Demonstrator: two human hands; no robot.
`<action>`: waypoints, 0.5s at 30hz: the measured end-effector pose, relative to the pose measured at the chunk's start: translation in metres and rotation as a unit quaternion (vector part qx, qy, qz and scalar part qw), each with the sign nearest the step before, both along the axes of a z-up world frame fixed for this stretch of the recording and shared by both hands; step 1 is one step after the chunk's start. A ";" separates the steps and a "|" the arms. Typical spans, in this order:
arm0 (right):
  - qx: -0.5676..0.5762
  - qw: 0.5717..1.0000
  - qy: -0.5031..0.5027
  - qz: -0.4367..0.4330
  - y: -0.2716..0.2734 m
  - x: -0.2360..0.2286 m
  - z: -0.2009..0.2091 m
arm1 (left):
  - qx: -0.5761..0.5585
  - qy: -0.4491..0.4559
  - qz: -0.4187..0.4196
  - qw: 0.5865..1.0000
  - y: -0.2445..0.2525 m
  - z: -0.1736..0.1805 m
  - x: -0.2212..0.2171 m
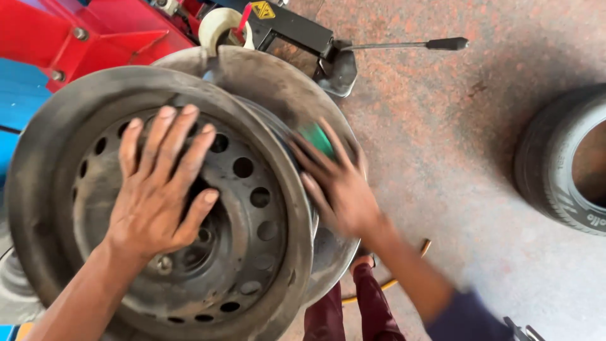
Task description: Using a tire changer machine and tire irons to remove a rubber tire from a metal wheel rim.
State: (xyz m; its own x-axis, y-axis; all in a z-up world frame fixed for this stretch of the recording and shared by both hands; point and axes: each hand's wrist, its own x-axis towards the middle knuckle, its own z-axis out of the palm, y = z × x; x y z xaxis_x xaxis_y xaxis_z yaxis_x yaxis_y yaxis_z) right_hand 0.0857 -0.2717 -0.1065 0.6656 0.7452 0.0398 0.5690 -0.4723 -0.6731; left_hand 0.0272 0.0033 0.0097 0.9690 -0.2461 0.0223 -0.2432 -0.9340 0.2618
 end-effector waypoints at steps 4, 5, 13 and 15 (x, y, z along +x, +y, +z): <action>0.013 0.988 0.013 -0.152 -0.029 -0.086 -0.007 | 0.000 0.002 -0.030 1.000 0.002 -0.001 0.007; 0.022 0.980 0.050 -0.193 -0.031 -0.111 0.000 | -0.002 0.014 -0.042 0.999 0.000 0.002 0.006; 0.163 0.921 0.211 -0.283 -0.066 -0.083 0.010 | 0.008 0.020 -0.060 0.998 -0.001 0.004 0.007; 0.151 0.923 0.211 -0.285 -0.097 -0.070 0.007 | 0.008 0.021 -0.057 0.998 0.000 0.004 0.007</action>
State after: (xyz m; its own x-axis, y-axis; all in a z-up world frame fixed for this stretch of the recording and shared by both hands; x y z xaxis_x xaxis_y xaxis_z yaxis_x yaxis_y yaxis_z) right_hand 0.0157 -0.3690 -0.0993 0.9498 0.2658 -0.1647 -0.0576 -0.3691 -0.9276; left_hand 0.0343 0.0028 0.0137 0.9346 -0.3551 -0.0217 -0.3377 -0.9047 0.2596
